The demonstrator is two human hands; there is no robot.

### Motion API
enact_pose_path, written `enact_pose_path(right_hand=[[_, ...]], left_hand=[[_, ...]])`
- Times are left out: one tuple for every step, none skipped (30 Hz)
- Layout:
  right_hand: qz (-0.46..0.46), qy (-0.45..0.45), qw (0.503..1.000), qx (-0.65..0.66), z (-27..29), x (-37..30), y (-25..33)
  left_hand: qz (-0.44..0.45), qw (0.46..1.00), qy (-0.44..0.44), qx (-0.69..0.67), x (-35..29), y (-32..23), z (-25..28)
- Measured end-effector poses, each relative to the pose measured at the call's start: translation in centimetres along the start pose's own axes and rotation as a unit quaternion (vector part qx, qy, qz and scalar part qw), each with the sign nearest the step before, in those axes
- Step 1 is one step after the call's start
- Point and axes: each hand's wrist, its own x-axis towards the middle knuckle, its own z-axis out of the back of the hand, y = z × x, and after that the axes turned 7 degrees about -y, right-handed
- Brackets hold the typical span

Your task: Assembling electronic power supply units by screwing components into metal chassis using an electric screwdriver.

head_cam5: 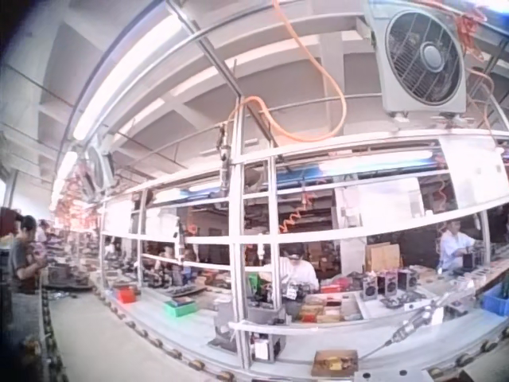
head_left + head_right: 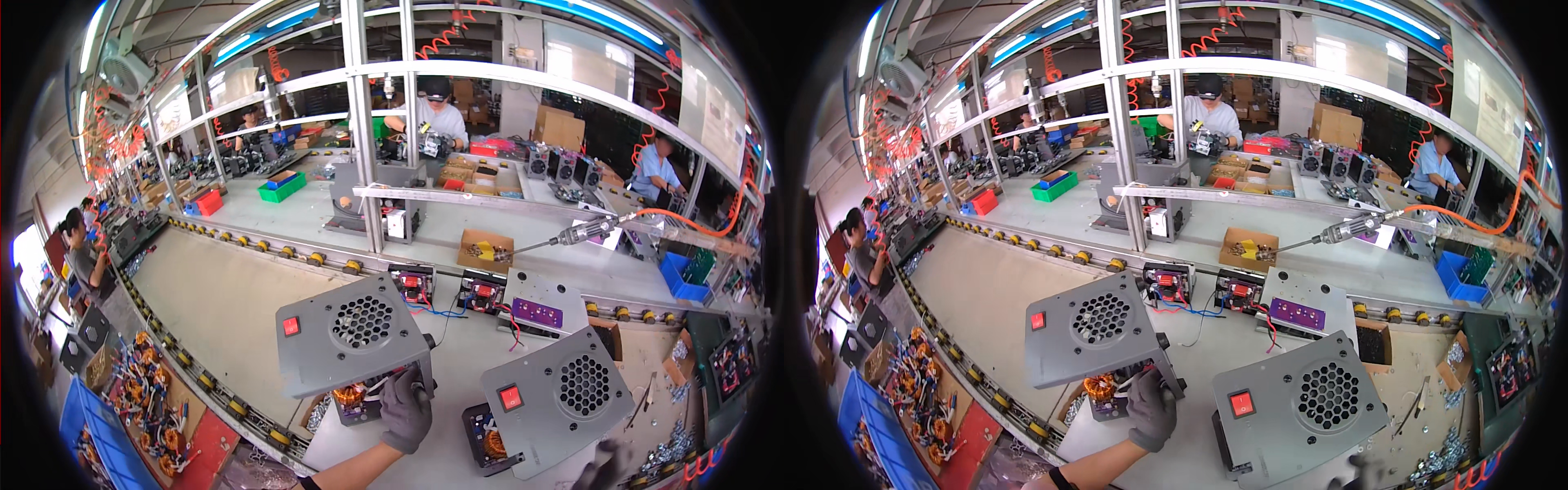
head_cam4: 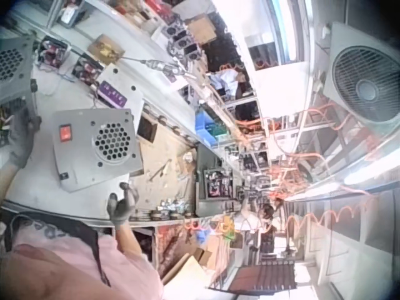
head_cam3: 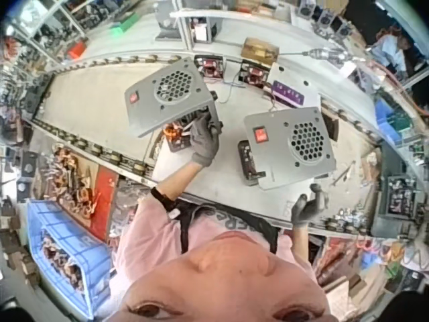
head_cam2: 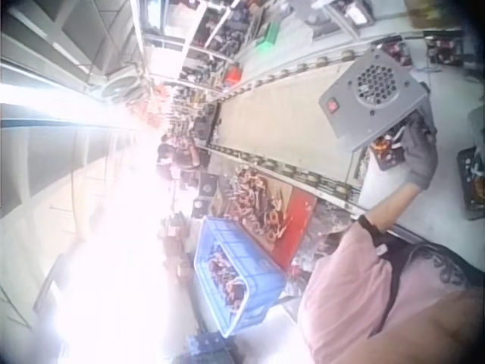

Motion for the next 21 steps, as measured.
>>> enact_pose_path(right_hand=[[-0.011,0.044,0.999,0.022,-0.7,-1.7,1.7],[-0.006,0.100,0.995,0.021,-1.4,-2.4,3.2],[-0.003,0.156,0.988,0.020,-2.4,-3.0,4.4],[0.004,0.197,0.980,-0.020,-3.7,-2.8,5.7],[0.013,0.239,0.969,-0.056,-4.9,-2.3,6.6],[0.014,0.239,0.970,-0.048,-6.0,-1.8,7.1],[0.021,0.261,0.963,-0.061,-6.9,-1.3,7.4],[0.029,0.283,0.956,-0.074,-7.8,-0.9,7.6],[0.032,0.303,0.948,-0.092,-8.7,-0.7,7.4],[0.036,0.323,0.939,-0.111,-9.4,-0.8,7.1],[0.038,0.322,0.940,-0.109,-10.0,-1.4,6.4],[-0.065,0.377,0.920,-0.080,-10.2,-2.4,5.3],[-0.167,0.428,0.887,-0.047,-10.2,-3.3,4.5],[-0.165,0.430,0.887,-0.042,-10.1,-4.1,3.7],[-0.152,0.398,0.905,-0.006,-9.9,-4.7,2.7],[-0.138,0.364,0.921,0.031,-9.7,-5.1,1.8],[-0.136,0.362,0.921,0.035,-9.2,-5.6,0.7],[-0.117,0.369,0.918,0.087,-8.7,-6.0,-0.4],[-0.100,0.374,0.912,0.135,-8.2,-6.4,-0.8],[-0.110,0.412,0.901,0.075,-7.8,-3.7,1.2],[-0.113,0.420,0.896,0.085,-8.9,-4.1,0.5]], left_hand=[[0.023,0.999,-0.029,-0.026,-0.6,-0.1,0.2],[0.019,0.999,-0.032,-0.027,-1.2,-1.3,0.6],[-0.020,0.999,-0.011,-0.040,-2.1,-3.0,1.5],[-0.056,0.997,0.012,-0.049,-2.7,-3.8,2.0],[-0.102,0.984,0.094,-0.111,-2.5,-4.1,2.5],[-0.102,0.963,0.196,-0.155,-1.9,-4.9,2.6],[-0.097,0.965,0.192,-0.148,-2.3,-5.0,1.9],[-0.109,0.954,0.247,-0.128,-2.6,-4.6,0.6],[-0.124,0.938,0.304,-0.112,-2.6,-4.5,-0.3],[-0.121,0.938,0.305,-0.111,-2.9,-4.3,-0.6],[-0.135,0.933,0.316,-0.110,-2.7,-4.2,-0.7],[-0.149,0.927,0.327,-0.109,-2.4,-4.1,-0.8],[-0.147,0.928,0.327,-0.104,-2.2,-4.2,-0.2],[-0.100,0.912,0.388,-0.093,-2.1,-4.5,0.6],[-0.057,0.889,0.446,-0.085,-1.9,-4.7,1.1],[-0.055,0.883,0.453,-0.107,-2.6,-4.6,1.5],[-0.053,0.878,0.458,-0.129,-3.6,-4.6,2.5],[-0.056,0.874,0.464,-0.136,-4.2,-4.9,3.6],[-0.059,0.874,0.464,-0.135,-4.5,-5.7,4.6],[-0.049,0.868,0.479,-0.124,-4.7,-5.8,5.0],[-0.040,0.862,0.494,-0.112,-4.9,-5.8,5.2]])
